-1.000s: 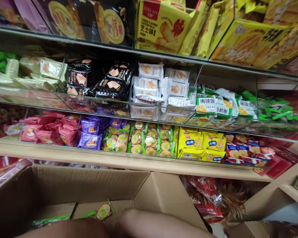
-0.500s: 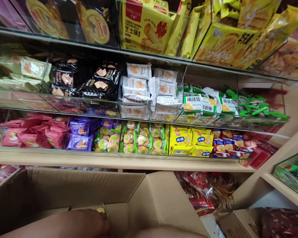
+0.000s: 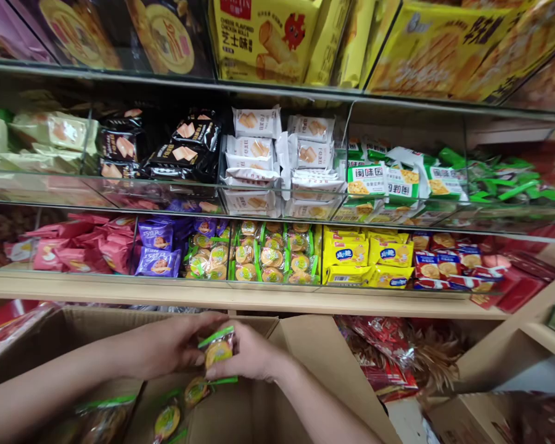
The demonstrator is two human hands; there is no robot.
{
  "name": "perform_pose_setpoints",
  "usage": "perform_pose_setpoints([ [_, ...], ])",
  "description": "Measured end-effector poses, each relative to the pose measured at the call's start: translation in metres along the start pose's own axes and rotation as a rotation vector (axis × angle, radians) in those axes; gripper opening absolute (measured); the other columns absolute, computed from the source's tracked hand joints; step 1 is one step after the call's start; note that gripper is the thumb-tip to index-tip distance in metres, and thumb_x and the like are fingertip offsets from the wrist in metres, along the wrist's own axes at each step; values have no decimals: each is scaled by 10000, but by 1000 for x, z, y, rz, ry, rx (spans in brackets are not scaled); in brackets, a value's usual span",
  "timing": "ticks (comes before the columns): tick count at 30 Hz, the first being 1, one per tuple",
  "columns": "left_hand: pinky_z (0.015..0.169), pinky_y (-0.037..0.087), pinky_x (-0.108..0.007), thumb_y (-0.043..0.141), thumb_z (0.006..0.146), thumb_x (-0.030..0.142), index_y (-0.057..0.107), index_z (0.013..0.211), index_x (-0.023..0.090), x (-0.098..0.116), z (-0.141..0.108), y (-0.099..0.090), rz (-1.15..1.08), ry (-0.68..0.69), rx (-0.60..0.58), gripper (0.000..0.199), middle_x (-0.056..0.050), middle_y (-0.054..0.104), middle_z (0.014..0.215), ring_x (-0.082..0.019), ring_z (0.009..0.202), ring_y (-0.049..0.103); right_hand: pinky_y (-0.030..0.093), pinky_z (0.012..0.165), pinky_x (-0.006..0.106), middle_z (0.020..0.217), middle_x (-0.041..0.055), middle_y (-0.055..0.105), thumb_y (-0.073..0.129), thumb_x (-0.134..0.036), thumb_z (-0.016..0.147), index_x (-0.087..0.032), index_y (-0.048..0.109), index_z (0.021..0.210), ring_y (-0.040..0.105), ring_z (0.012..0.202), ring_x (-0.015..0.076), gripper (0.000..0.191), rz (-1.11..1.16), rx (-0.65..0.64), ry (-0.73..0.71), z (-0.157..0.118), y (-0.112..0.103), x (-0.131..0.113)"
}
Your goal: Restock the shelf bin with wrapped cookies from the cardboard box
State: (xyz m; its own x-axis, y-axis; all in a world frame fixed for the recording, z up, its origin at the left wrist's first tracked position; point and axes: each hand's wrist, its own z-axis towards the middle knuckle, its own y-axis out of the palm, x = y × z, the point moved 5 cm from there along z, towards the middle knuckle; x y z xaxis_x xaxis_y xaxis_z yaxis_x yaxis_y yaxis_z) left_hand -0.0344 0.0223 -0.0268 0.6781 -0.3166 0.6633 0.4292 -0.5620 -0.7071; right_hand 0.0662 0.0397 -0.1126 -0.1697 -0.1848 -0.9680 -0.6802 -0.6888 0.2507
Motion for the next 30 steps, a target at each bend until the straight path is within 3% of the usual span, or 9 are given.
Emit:
perform_pose_setpoints([
  [6,852,416,-295,522,751,244,468,1148,182,11,6,0,-281,30,3,406,-31,609,1089,-190,997,548,437,628,253,762,-19,601,792,-193,465,-190,428,979,575,694,129,630,36,154,-43,-11,-1,-16],
  [12,798,420,-303,628,670,296,501,1049,129,2,12,-6,-503,-78,173,433,-47,639,917,-192,915,563,432,667,245,840,6,619,780,-208,498,-184,461,975,572,734,119,575,82,225,-128,-15,-5,-27],
  [17,651,400,-255,663,627,283,461,1018,148,1,15,-9,-665,-89,277,460,6,588,774,-136,727,535,408,521,208,696,-25,578,734,-321,581,-173,476,861,526,570,91,408,109,463,-212,-19,-21,-31],
  [21,669,384,-247,669,602,250,464,959,157,1,16,-5,-729,-152,284,422,11,581,771,-137,746,526,451,545,245,754,-13,582,714,-306,609,-196,449,929,534,600,107,430,107,430,-274,-14,-20,-25],
  [25,654,376,-252,646,619,296,439,1061,174,-1,15,-3,-643,-205,344,503,17,565,775,-143,738,521,459,632,264,829,8,584,695,-266,621,-205,463,941,561,718,134,400,-19,460,-315,-15,-25,-26],
  [30,730,391,-280,605,637,342,396,1144,176,-1,13,-2,-588,-225,377,573,-58,514,1040,-164,853,510,451,690,284,902,40,576,596,-264,722,-203,443,1026,564,788,155,346,-411,783,-559,-30,-59,-74],
])
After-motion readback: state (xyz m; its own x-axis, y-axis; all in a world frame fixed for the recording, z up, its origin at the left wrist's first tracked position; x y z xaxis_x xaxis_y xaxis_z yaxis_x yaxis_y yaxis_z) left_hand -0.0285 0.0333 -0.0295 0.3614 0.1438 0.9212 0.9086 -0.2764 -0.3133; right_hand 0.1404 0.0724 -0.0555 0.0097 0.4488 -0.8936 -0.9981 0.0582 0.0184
